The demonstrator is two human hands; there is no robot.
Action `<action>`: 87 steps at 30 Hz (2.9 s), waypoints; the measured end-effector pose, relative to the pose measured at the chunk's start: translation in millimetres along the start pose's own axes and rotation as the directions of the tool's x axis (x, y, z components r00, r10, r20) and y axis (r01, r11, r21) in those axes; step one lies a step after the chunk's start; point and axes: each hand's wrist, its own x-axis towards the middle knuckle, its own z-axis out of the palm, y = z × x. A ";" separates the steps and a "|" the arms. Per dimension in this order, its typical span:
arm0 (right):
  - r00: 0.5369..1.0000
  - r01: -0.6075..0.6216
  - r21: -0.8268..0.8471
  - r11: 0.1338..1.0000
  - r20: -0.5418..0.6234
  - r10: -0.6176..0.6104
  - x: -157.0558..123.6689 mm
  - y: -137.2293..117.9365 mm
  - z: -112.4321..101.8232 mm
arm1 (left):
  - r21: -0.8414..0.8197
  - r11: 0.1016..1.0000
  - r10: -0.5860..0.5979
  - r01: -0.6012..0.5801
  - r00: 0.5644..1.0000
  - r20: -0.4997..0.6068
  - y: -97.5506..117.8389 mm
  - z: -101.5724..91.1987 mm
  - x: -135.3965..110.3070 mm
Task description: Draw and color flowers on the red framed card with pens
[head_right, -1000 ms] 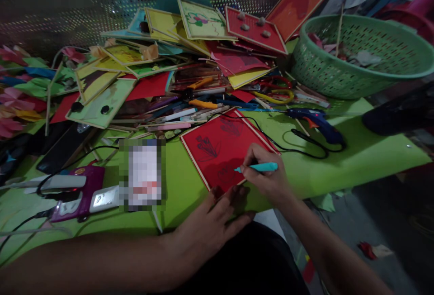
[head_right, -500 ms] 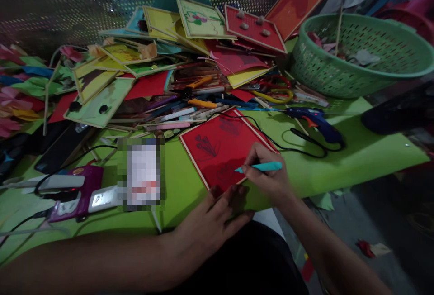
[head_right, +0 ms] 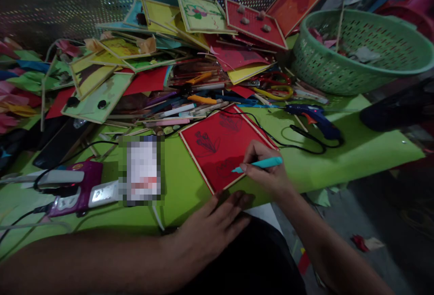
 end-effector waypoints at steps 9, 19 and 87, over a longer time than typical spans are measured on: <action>0.995 0.034 -0.069 0.997 0.100 -0.027 1.4 -11.2 0.2 | 0.022 1.000 0.010 -0.010 1.000 -0.002 2.6 5.1 -0.3; 0.989 0.011 -0.089 0.996 0.147 0.002 3.9 -11.8 0.0 | 0.041 0.999 0.026 -0.027 0.999 0.026 3.4 4.4 -1.0; 0.977 -0.039 -0.049 0.998 0.209 0.049 6.2 -16.5 1.2 | 0.009 1.000 -0.011 0.011 1.000 -0.004 3.8 4.5 -1.1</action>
